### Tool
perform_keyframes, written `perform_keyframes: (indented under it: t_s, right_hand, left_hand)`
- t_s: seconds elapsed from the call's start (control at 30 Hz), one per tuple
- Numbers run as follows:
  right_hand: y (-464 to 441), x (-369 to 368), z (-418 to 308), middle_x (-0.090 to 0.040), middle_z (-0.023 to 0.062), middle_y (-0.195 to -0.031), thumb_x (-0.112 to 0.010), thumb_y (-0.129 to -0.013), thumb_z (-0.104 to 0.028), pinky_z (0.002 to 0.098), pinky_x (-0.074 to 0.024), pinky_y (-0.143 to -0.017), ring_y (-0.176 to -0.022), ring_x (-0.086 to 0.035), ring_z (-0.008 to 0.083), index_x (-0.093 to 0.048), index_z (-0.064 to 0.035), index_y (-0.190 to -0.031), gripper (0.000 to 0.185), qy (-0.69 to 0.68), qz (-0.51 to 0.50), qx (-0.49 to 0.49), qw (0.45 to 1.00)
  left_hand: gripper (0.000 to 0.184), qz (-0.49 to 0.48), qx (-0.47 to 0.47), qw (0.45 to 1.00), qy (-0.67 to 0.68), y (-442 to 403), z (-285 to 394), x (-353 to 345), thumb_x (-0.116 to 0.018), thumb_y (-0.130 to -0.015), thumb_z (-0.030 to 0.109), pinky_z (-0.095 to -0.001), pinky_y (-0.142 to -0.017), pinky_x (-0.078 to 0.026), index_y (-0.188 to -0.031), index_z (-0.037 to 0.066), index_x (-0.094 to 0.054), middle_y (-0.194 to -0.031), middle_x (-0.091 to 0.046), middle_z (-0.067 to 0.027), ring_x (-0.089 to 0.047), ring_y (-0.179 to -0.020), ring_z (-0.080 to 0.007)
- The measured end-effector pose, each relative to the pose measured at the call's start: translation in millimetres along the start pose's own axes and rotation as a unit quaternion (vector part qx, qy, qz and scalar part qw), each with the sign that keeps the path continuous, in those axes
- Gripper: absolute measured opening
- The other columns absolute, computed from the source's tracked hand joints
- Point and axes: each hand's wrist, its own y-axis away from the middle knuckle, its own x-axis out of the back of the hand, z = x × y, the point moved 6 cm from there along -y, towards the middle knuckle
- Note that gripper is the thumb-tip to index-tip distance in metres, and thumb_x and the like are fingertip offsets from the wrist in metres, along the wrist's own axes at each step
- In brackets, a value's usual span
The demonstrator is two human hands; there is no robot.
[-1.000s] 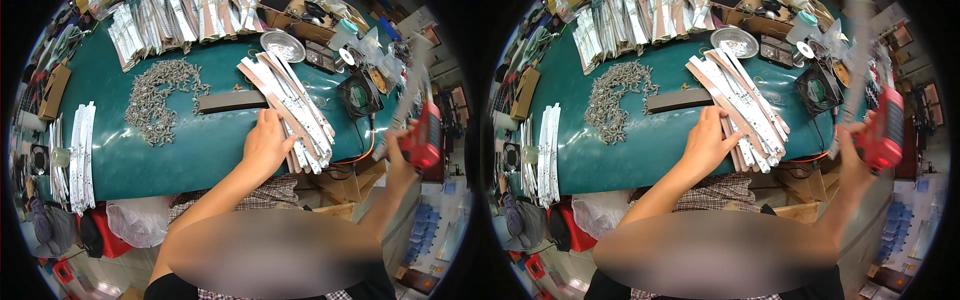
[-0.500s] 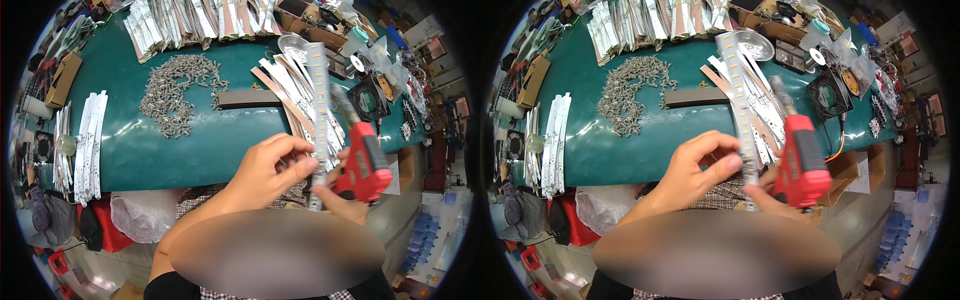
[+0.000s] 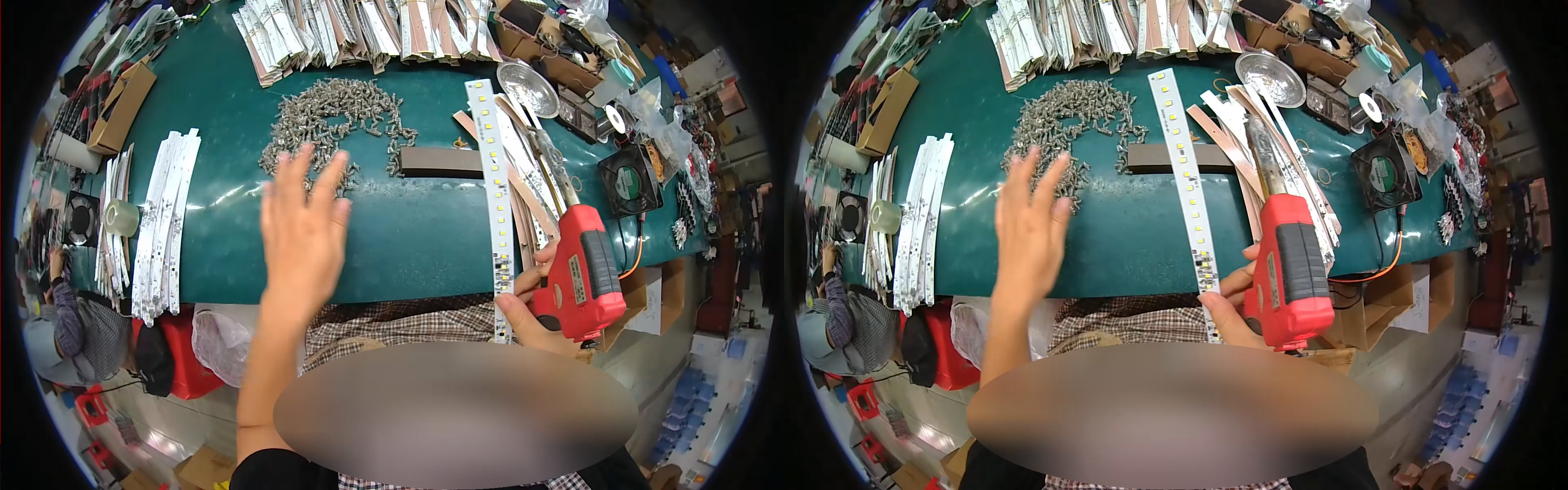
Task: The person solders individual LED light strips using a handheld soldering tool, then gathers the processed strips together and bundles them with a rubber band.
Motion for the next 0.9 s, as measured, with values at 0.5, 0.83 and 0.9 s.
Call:
perform_keyframes:
  t_s: [0.5, 0.83, 0.9]
  right_hand:
    - [-10, 5, 5, -0.047, 0.0038, -0.114, -0.075, -0.074, 0.012, 0.022, -0.0486, -0.072, -0.088, -0.057, 0.0071, -0.047, -0.004, -0.123, 0.058, -0.013, 0.022, -0.023, 0.999]
    - [-16, 15, 9, -0.047, 0.0035, -0.114, -0.075, -0.074, 0.012, 0.0229, -0.0489, -0.074, -0.088, -0.057, 0.0081, -0.048, -0.003, -0.122, 0.057, 0.004, 0.031, -0.025, 0.999]
    - [-16, 15, 10, -0.047, 0.0036, -0.114, -0.075, -0.074, 0.012, 0.0229, -0.0489, -0.074, -0.088, -0.057, 0.0081, -0.048, -0.0028, -0.122, 0.057, -0.004, 0.029, -0.032, 0.999]
  left_hand:
    - [0.064, -0.021, -0.013, 0.997, -0.078, -28, 26, -82, -0.053, -0.099, 0.043, -0.056, -0.121, -0.014, -0.153, 0.01, -0.038, -0.161, -0.03, -0.0157, -0.022, -0.15, -0.0379]
    - [0.043, 0.04, -0.022, 0.995, -0.094, -28, 6, -28, -0.054, -0.101, 0.032, -0.0509, -0.118, -0.021, -0.141, 0.019, -0.055, -0.149, -0.045, -0.0114, -0.037, -0.141, -0.0344]
    - [0.028, -0.018, -0.001, 0.997, 0.078, -28, 10, -29, -0.067, -0.092, 0.018, -0.0438, -0.1, -0.041, -0.119, 0.014, -0.068, -0.118, -0.061, -0.0091, -0.056, -0.114, -0.031]
